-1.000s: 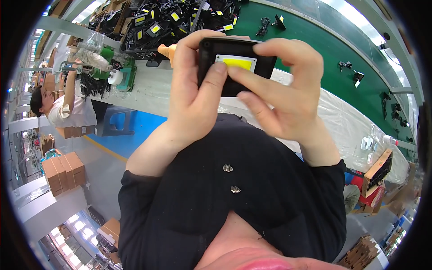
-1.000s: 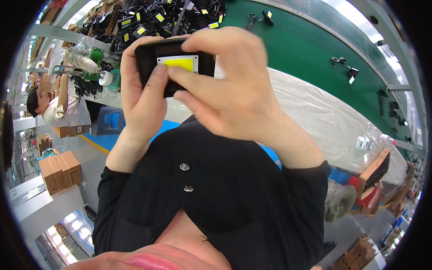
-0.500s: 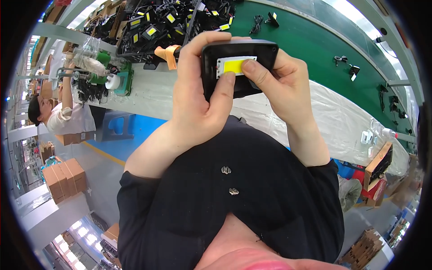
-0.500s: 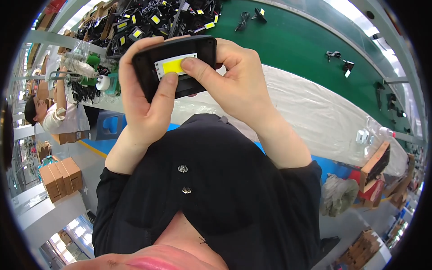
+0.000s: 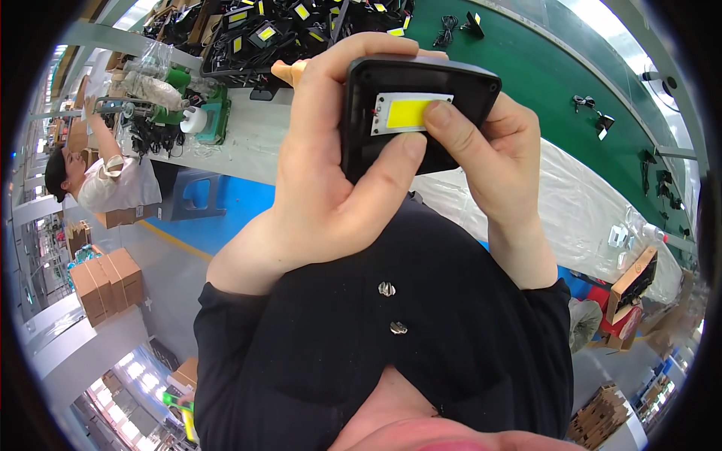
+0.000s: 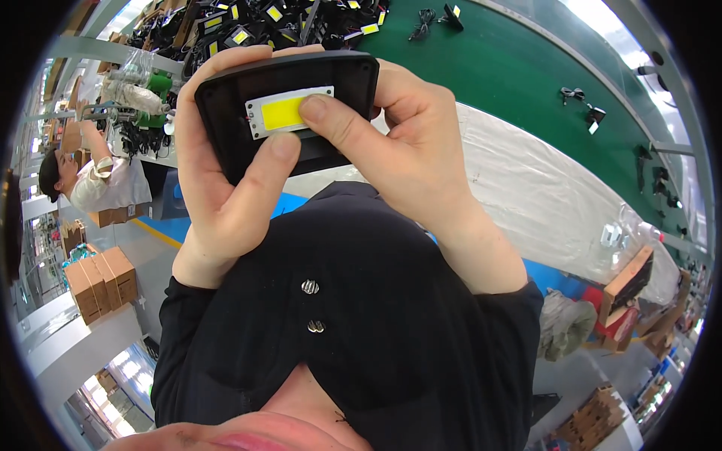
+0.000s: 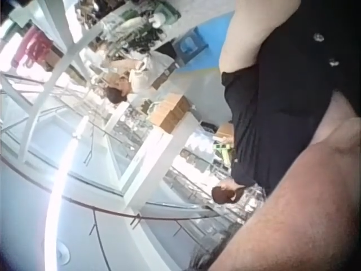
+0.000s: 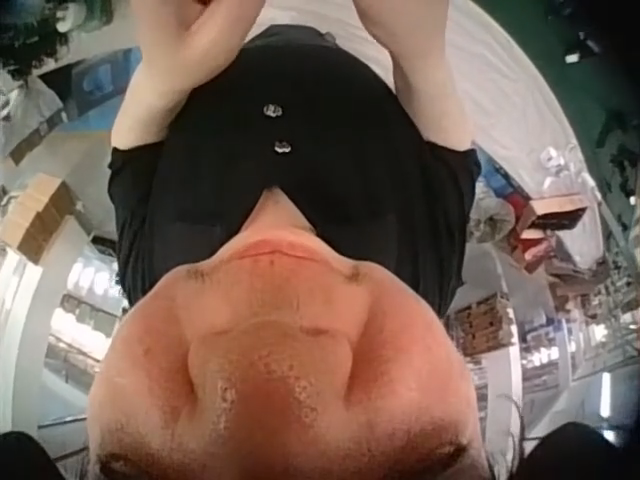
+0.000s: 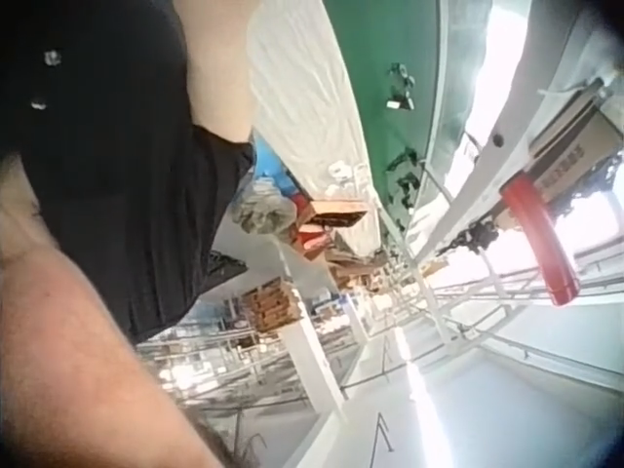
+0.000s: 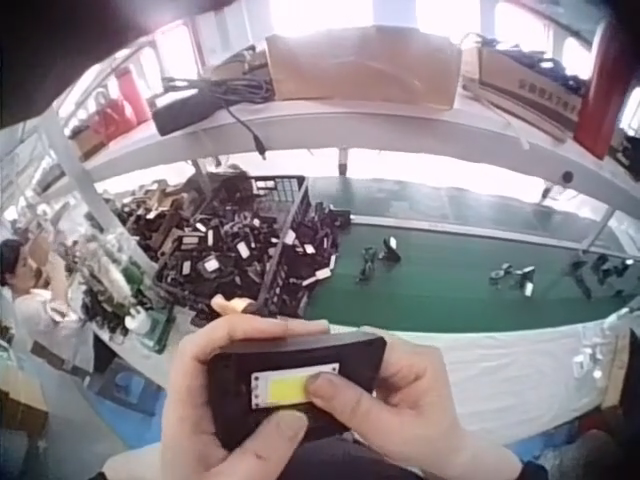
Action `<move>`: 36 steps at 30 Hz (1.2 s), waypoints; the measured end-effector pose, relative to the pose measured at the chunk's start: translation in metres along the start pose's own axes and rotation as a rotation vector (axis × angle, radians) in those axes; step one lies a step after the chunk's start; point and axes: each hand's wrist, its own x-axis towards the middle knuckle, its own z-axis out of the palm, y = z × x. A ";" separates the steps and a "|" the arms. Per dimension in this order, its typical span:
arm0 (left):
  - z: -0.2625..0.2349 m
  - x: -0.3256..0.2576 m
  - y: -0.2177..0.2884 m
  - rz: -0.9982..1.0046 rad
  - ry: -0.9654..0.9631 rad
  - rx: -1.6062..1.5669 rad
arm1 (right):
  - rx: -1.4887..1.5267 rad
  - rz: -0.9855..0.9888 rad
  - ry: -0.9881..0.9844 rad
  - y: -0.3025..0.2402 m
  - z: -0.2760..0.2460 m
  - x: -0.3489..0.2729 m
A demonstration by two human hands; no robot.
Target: Assembling LED light components into their plastic housings on a factory assembly line.
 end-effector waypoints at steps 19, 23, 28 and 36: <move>-0.019 0.002 -0.003 -0.191 -0.340 -0.209 | -0.091 0.100 -0.028 -0.012 -0.025 -0.007; -0.023 -0.009 -0.008 -0.443 -0.381 -0.318 | 0.087 0.310 0.064 -0.043 -0.092 -0.044; -0.023 -0.012 -0.036 -0.590 -0.385 -0.358 | 0.104 -0.008 0.457 -0.133 -0.172 -0.090; -0.001 -0.001 -0.045 -0.591 -0.380 -0.370 | -0.491 -0.481 1.009 -0.390 -0.364 -0.043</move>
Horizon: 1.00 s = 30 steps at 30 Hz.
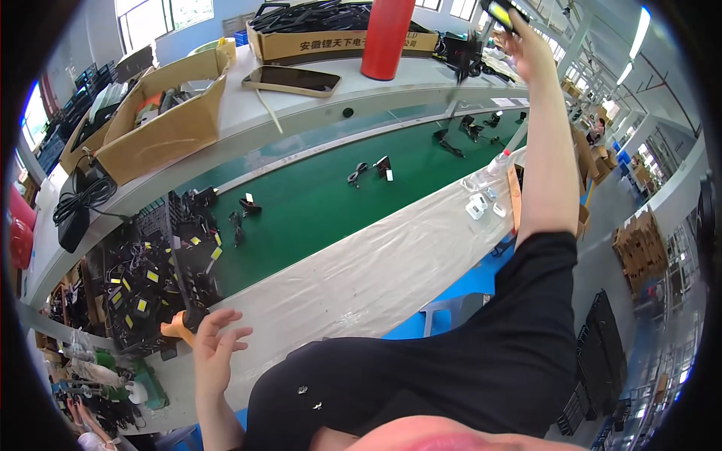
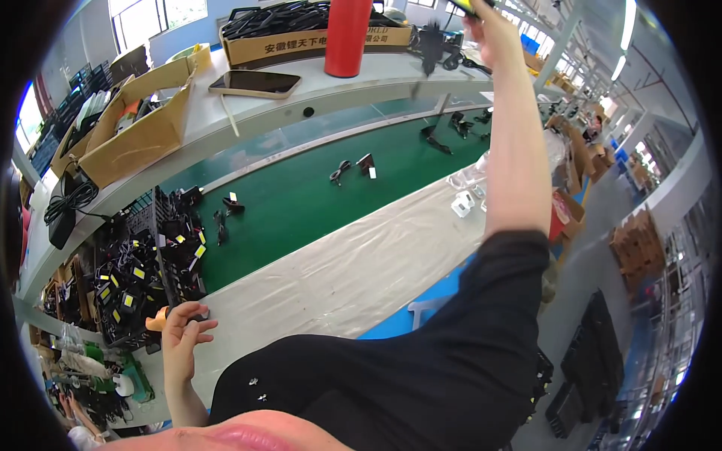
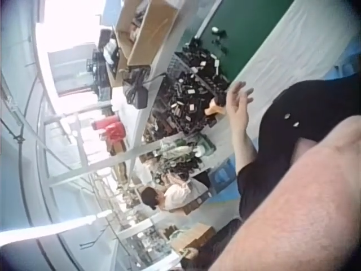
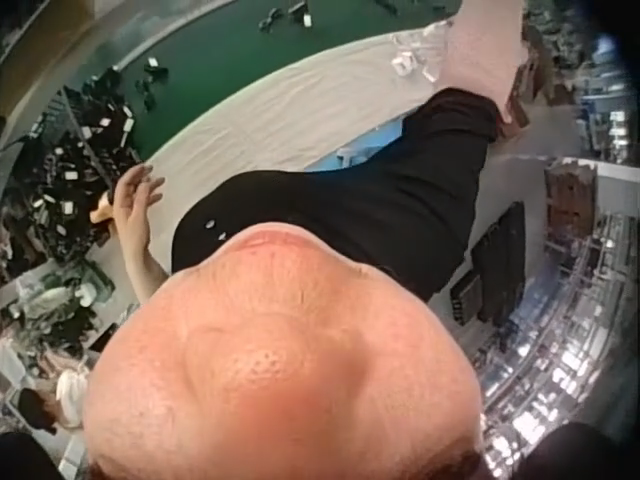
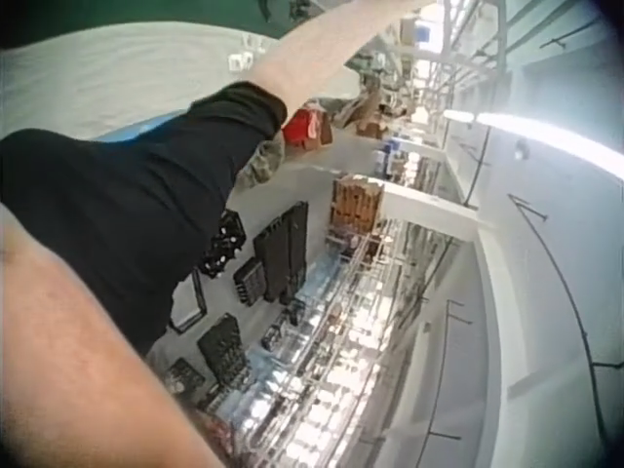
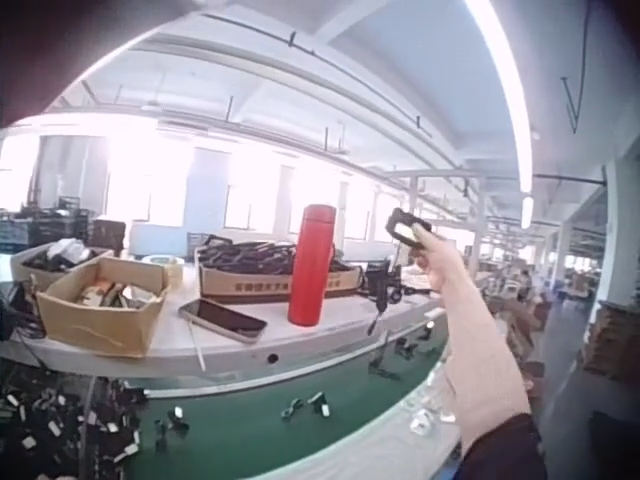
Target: Assembling LED light components into their plastic housings on a factory assembly line.
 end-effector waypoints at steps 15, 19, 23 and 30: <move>-0.015 -0.038 -0.025 -0.252 0.493 0.087 | -0.444 0.378 -0.750 0.330 0.135 -0.229; -0.010 -0.047 -0.035 -0.306 0.555 0.085 | -0.576 0.538 -1.307 0.401 0.233 -0.322; -0.021 -0.062 -0.050 -0.388 0.583 0.158 | -0.731 0.142 -1.344 0.464 0.326 -0.350; -0.028 -0.084 -0.075 -0.488 0.851 0.091 | -0.939 -0.087 -1.448 0.576 0.445 -0.334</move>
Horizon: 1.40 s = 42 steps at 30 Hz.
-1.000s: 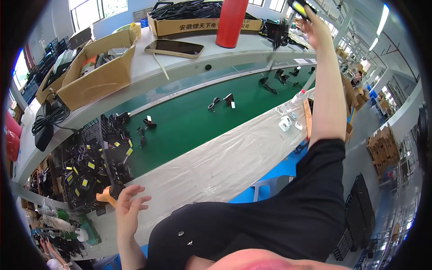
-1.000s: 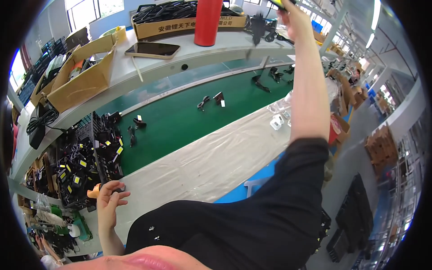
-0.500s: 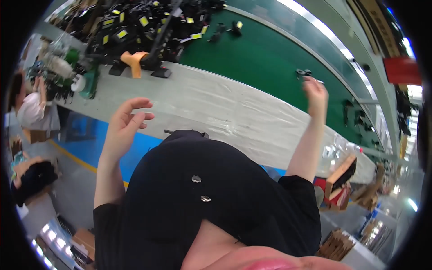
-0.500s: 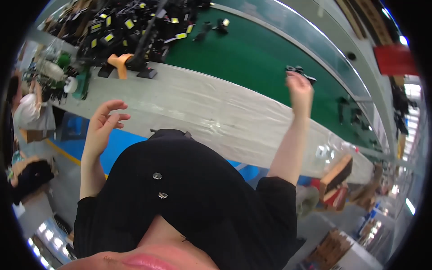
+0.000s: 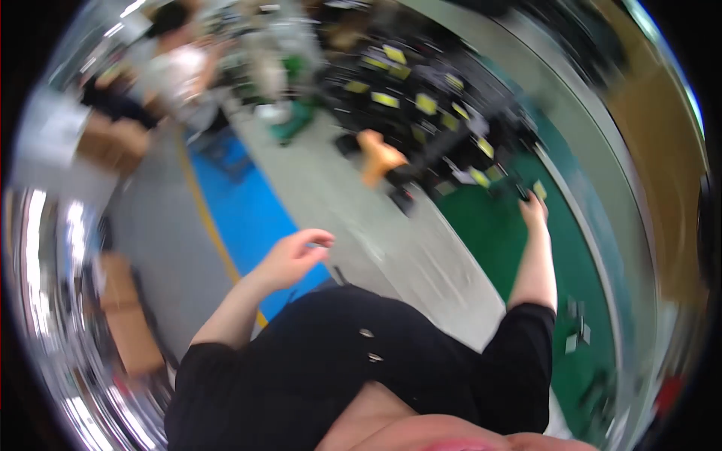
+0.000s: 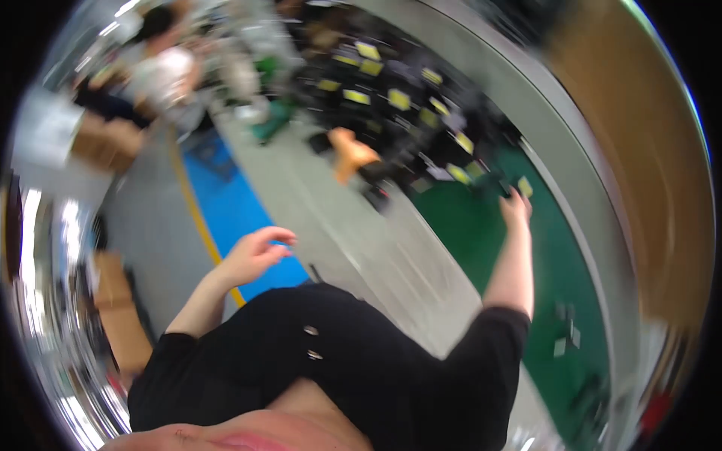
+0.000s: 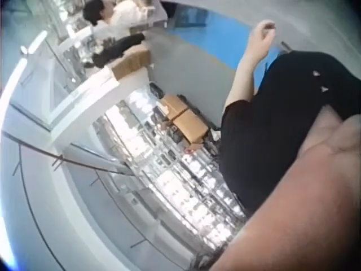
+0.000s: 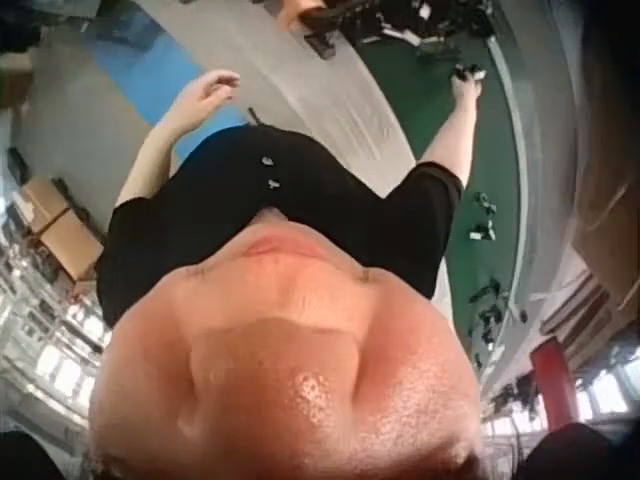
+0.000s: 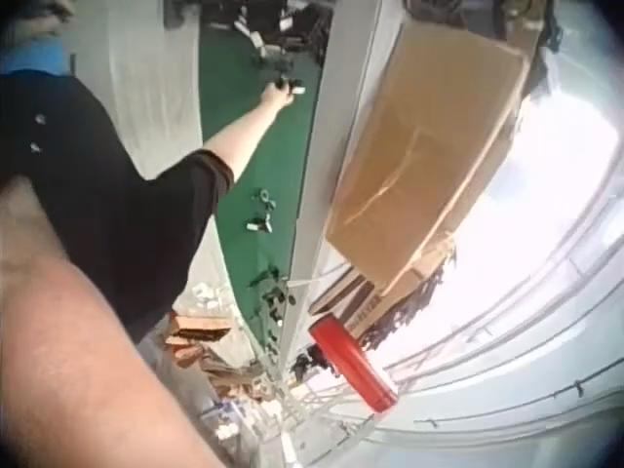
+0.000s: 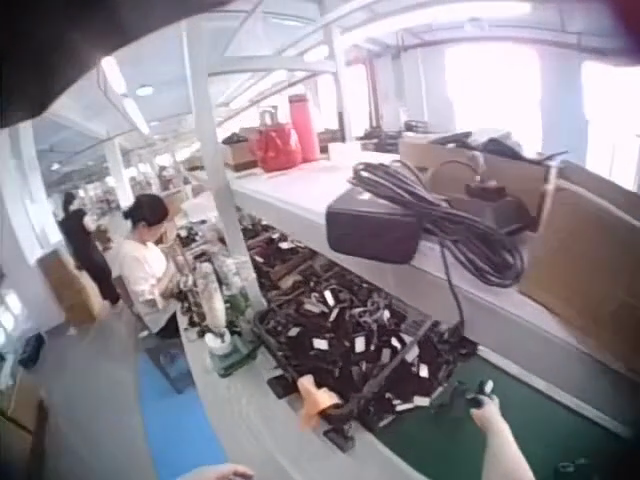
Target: Assembling LED light components into their plastic housings on a factory assembly line.
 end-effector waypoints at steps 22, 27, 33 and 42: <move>0.088 0.063 0.087 0.097 -0.516 -0.660 | 0.311 -0.696 0.331 -0.239 -0.103 -0.317; 0.091 0.049 0.068 0.138 -0.334 -0.698 | 0.463 -0.764 0.213 -0.264 -0.115 -0.357; 0.068 0.020 0.066 0.293 -0.290 -0.537 | 0.354 -0.751 0.358 -0.278 -0.141 -0.343; 0.034 -0.009 0.064 0.563 -0.026 -0.281 | 0.251 -0.886 0.328 -0.293 -0.150 -0.351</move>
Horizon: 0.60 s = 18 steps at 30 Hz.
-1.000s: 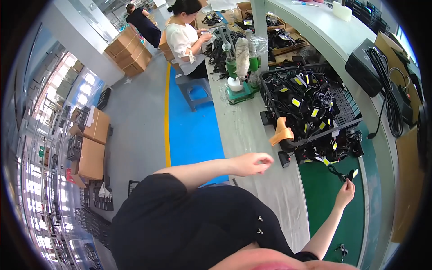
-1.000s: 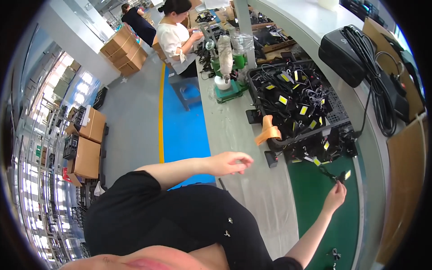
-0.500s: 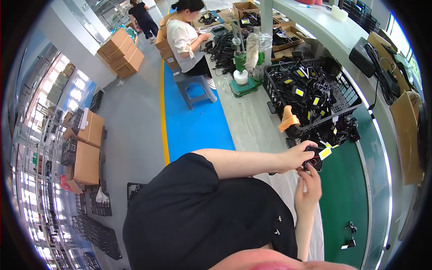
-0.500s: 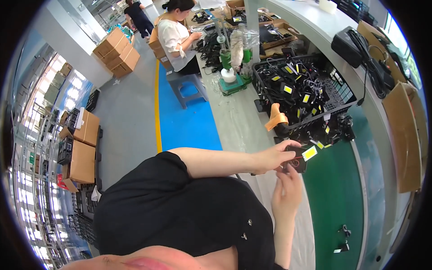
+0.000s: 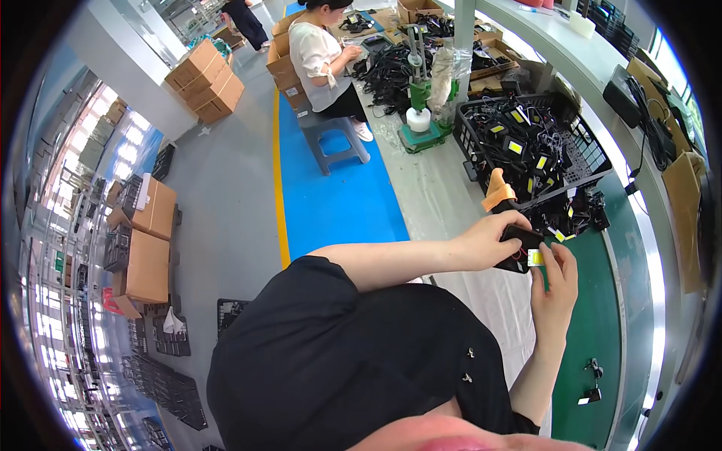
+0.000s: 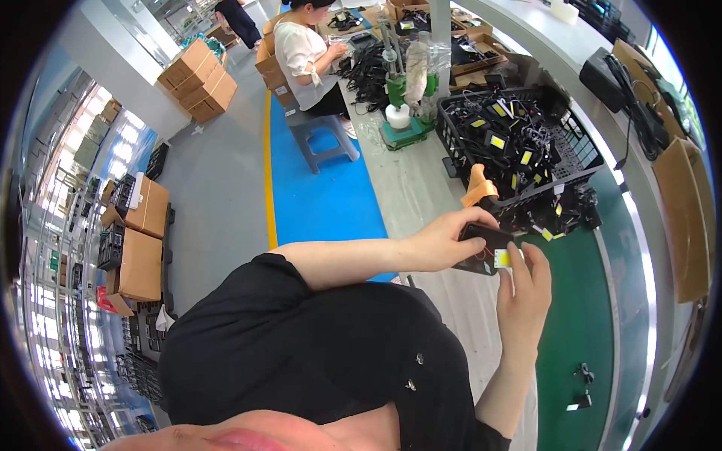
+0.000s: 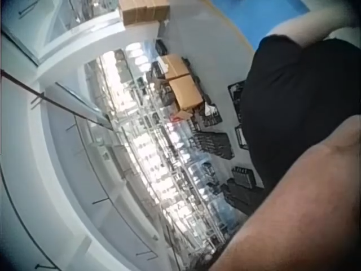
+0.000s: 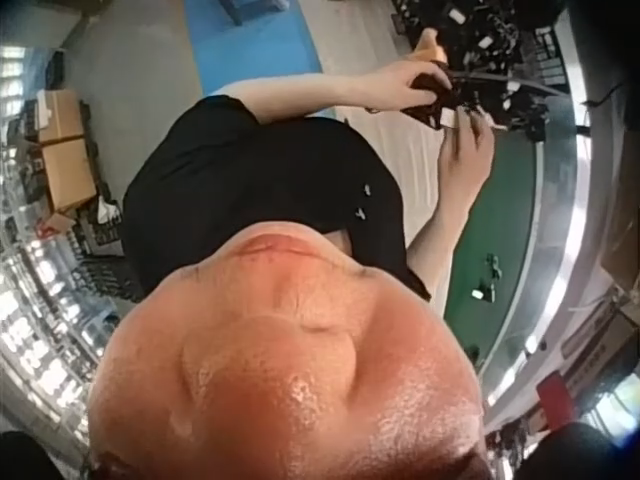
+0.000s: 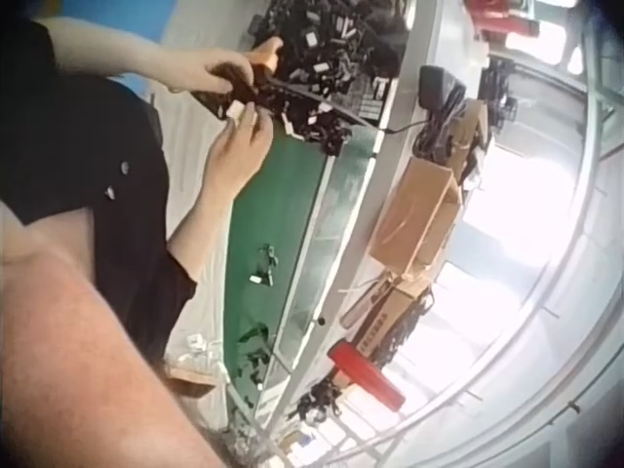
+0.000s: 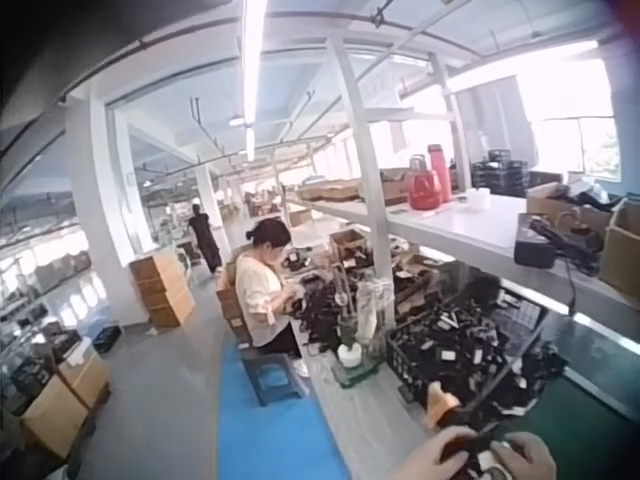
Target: Assembling LED light components into their plastic housings on a factory assembly line.
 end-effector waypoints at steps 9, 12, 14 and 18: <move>-0.015 -0.005 0.014 0.087 0.075 0.023 | 0.011 0.028 -0.017 -0.029 -0.010 0.014; -0.015 -0.005 0.020 0.151 0.103 0.096 | -0.023 0.068 -0.037 -0.032 -0.004 0.014; -0.014 -0.004 0.024 0.144 0.129 0.116 | -0.035 0.056 -0.025 -0.032 0.001 0.015; -0.014 0.001 0.033 0.211 0.166 0.252 | -0.045 0.032 0.042 -0.034 0.003 0.017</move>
